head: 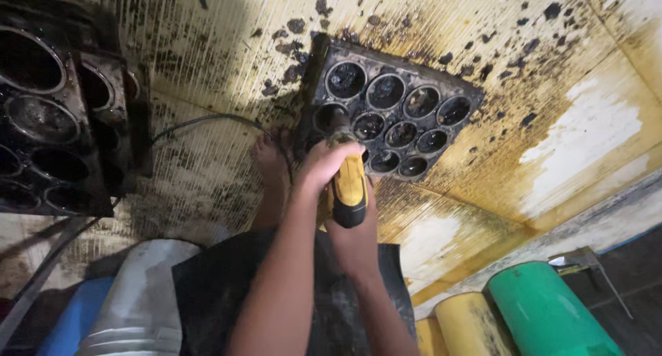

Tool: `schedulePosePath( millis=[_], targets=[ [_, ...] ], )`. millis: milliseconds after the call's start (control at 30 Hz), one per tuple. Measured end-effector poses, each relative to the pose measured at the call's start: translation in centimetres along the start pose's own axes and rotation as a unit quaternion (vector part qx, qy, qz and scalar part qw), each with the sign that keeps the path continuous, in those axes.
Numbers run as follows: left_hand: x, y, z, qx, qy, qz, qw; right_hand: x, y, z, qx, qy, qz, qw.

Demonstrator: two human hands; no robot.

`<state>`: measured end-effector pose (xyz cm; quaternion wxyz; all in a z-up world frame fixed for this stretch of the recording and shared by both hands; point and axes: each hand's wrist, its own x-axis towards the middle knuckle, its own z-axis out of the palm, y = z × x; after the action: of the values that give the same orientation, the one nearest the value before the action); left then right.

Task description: The person uses a yellow power drill with a brush attachment to clean the inside of multiple circular cavities in a metal mold. They systematically move the tool from one cavity to the next, removing dark residue.

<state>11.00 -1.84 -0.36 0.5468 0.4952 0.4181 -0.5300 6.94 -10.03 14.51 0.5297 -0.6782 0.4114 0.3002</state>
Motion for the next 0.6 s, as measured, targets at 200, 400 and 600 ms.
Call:
schedulePosePath(
  millis=[200,400,600],
  targets=[
    [0.0,1.3,1.6,0.009,0.085,-0.020,0.996,0.8,-0.2,-0.8,0.020,-0.011,0.107,0.994],
    [0.0,1.5,0.9,0.049,0.068,-0.039,0.996,1.1,-0.6,-0.9,-0.033,-0.046,-0.021,0.998],
    [-0.3,0.4,0.9,-0.032,0.032,0.043,0.998,0.6,-1.8,-0.6,0.011,-0.044,-0.041,0.998]
  ],
)
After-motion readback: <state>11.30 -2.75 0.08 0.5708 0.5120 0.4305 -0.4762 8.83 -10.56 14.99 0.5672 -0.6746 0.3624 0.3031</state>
